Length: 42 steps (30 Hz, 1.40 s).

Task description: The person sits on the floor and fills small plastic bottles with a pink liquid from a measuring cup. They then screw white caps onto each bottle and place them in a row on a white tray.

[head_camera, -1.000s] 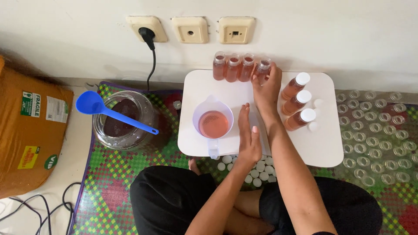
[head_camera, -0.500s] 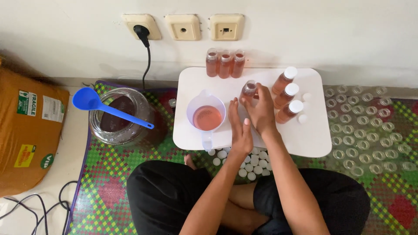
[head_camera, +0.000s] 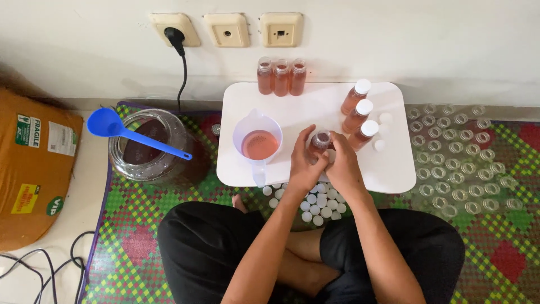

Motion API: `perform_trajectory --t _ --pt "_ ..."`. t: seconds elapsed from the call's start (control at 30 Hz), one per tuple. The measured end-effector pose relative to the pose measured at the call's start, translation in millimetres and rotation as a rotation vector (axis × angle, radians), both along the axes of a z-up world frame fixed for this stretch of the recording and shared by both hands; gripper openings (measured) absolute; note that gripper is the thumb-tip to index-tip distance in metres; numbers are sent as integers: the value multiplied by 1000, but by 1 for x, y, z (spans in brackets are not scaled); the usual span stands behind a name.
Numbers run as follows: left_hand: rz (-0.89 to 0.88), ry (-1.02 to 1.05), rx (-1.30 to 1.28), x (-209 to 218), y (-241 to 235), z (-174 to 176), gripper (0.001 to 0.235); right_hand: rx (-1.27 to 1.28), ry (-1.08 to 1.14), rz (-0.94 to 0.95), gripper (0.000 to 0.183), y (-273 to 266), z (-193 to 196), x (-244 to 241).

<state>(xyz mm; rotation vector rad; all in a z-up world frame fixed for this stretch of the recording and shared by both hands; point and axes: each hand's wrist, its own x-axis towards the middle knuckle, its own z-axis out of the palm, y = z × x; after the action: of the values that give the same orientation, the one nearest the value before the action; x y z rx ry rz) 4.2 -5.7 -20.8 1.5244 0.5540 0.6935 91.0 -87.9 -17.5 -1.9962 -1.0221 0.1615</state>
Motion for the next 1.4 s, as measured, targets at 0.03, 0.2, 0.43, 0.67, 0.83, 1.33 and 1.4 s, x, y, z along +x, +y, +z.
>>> perform_trajectory --t 0.03,0.2,0.43,0.67,0.83,1.33,1.4 --pt "-1 2 -2 1 0 -4 75 -2 2 -1 50 -2 2 -3" --pt "-24 1 34 8 3 -23 64 -18 12 -31 43 -8 4 -7" --pt "-49 -13 8 7 -1 -5 59 -122 48 28 55 -15 47 -12" --pt "-34 26 6 10 0 -13 59 -321 178 100 50 -45 81 11" --pt "-7 15 79 13 1 -27 56 -368 180 44 44 -63 91 33" --pt "-8 3 58 13 1 -24 52 -357 45 -446 52 -71 18 76" --pt "-8 20 51 14 2 -27 53 -389 29 -416 57 -66 16 76"
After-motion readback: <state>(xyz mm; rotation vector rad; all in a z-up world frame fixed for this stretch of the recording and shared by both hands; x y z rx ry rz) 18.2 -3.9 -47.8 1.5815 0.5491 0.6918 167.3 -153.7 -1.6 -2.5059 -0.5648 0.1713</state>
